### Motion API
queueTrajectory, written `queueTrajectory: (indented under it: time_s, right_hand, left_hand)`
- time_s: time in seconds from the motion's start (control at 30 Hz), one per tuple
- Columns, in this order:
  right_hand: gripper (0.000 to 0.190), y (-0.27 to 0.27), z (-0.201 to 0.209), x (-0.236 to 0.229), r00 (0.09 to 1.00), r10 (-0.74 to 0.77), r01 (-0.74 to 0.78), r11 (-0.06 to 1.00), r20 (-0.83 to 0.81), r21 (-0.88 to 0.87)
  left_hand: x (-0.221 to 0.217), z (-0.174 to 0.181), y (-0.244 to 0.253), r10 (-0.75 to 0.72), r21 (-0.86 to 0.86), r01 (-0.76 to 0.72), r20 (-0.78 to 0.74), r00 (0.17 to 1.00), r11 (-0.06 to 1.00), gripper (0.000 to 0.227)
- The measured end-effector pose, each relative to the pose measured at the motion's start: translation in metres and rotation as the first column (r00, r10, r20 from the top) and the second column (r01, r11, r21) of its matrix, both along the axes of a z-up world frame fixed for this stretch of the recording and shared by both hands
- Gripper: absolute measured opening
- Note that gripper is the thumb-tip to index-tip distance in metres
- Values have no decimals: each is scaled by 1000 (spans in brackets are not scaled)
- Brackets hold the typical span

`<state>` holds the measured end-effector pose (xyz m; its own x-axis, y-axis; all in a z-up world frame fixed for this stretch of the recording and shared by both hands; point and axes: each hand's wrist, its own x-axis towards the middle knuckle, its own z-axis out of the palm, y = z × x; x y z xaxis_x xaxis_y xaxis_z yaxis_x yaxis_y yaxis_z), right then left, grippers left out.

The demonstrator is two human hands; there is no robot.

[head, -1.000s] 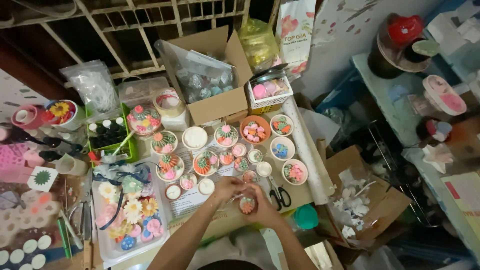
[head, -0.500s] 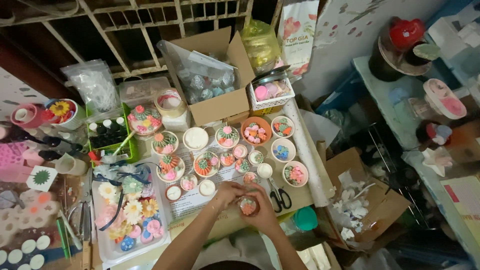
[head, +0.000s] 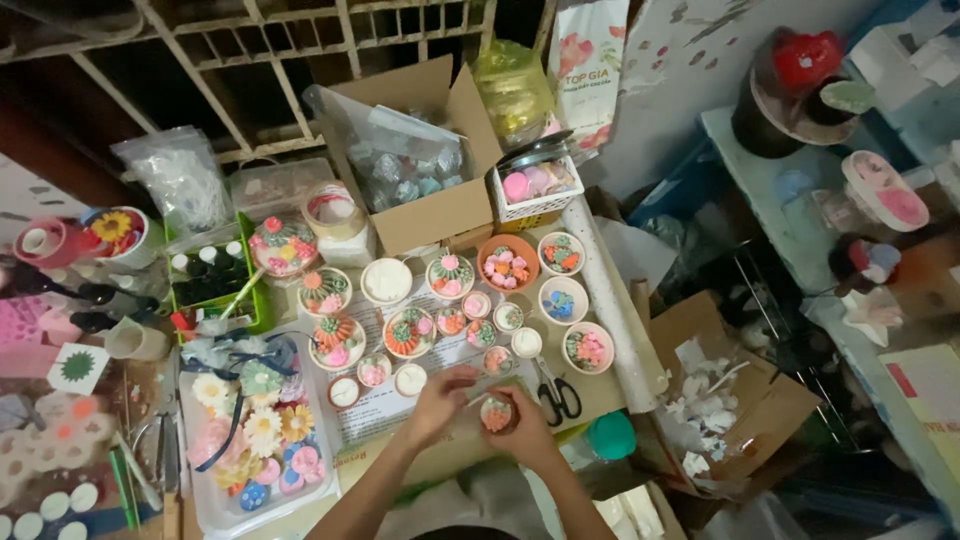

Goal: Packaging handmade candles into plastic wrap.

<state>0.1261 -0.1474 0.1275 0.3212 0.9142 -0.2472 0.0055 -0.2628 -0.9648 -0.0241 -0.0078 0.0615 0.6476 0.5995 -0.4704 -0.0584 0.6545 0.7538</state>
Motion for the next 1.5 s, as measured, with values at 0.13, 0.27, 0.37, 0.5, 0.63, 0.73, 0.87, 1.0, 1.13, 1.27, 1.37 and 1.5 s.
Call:
queueTrajectory:
  time_s: [0.13,0.27,0.37,0.5,0.63,0.73,0.87,1.0,1.13,1.27,1.37,1.5]
  right_hand:
    - [67,0,16,0,984,25,-38,997,175,72]
    - [80,0,17,3,984,35,-18,996,177,-92]
    - [86,-4,10,10,969,97,-73,991,229,-113]
    - [92,-4,18,13,983,147,-139,988,109,-74]
    - [89,-5,13,15,972,174,-171,985,156,-32]
    - [85,-5,8,17,974,177,-188,980,141,69]
    - [80,-7,34,26,964,265,-265,957,9,120]
    - [45,-40,5,77,904,61,42,972,423,-230]
    - [33,-59,-74,97,662,-67,185,980,746,-76]
    - [50,-54,-71,81,474,-66,185,982,878,-26]
    - [48,-56,-83,85,537,80,258,932,840,-254]
    - [40,-93,-70,93,617,72,259,921,784,-289]
  left_hand:
    - [-16,172,-19,-392,523,321,29,919,790,63]
    - [-13,200,-26,-336,757,355,-189,923,548,74]
    - [-1,100,-28,-235,868,244,-153,960,431,68]
    - [5,74,-25,-153,929,200,-159,975,313,64]
    - [3,90,-26,-144,924,213,-175,974,316,63]
    - [4,88,-27,-157,909,246,-203,967,337,64]
    - [9,63,-28,-166,910,237,-189,968,340,65]
    - [9,64,-25,-150,891,248,-205,967,381,61]
    - [11,75,-23,-134,783,420,-406,904,460,57]
    - [10,77,-20,-146,774,424,-405,903,471,59]
    - [8,84,-22,-182,757,413,-374,909,506,57]
    - [12,103,-14,-250,744,440,-362,898,503,60]
